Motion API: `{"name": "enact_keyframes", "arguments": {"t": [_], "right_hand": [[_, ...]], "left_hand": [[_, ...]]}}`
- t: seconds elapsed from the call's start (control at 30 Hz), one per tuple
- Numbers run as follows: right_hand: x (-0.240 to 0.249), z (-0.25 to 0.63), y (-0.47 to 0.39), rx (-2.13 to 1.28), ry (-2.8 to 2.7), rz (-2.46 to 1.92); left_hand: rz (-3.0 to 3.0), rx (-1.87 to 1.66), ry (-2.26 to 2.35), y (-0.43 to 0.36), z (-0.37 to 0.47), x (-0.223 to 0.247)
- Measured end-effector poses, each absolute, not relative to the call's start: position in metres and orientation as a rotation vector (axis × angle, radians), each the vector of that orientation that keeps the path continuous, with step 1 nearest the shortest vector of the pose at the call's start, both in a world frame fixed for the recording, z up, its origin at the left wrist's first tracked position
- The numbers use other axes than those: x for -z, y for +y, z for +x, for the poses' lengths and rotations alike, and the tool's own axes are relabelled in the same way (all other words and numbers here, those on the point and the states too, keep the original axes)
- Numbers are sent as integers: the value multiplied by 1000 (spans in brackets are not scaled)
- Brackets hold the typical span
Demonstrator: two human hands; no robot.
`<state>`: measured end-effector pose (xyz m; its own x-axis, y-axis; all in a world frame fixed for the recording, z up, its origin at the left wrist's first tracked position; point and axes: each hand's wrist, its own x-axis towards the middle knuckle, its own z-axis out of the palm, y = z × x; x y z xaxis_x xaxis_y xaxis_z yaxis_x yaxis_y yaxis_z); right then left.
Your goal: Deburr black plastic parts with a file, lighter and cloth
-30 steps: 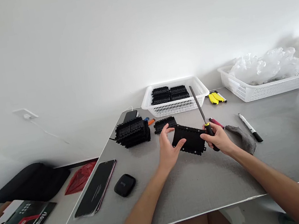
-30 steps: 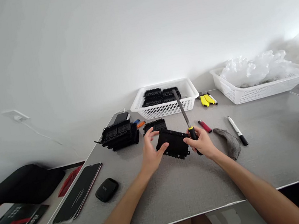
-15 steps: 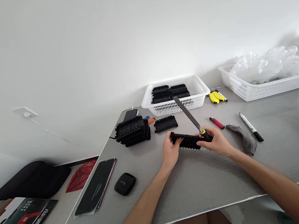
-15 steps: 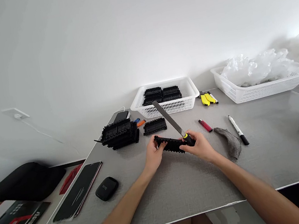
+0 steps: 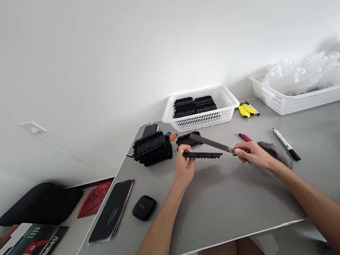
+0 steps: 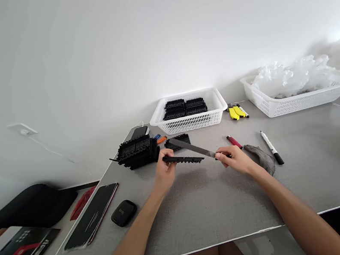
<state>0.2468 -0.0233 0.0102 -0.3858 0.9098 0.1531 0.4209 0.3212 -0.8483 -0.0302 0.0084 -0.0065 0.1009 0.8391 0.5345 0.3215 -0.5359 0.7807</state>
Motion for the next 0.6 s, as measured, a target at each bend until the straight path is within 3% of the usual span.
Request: {"name": "enact_keyframes", "arguments": {"t": [0.6], "right_hand": [[-18, 254, -26, -854, -2188, -1188]], "left_hand": [[1881, -1266, 1114, 5, -31, -1]]}}
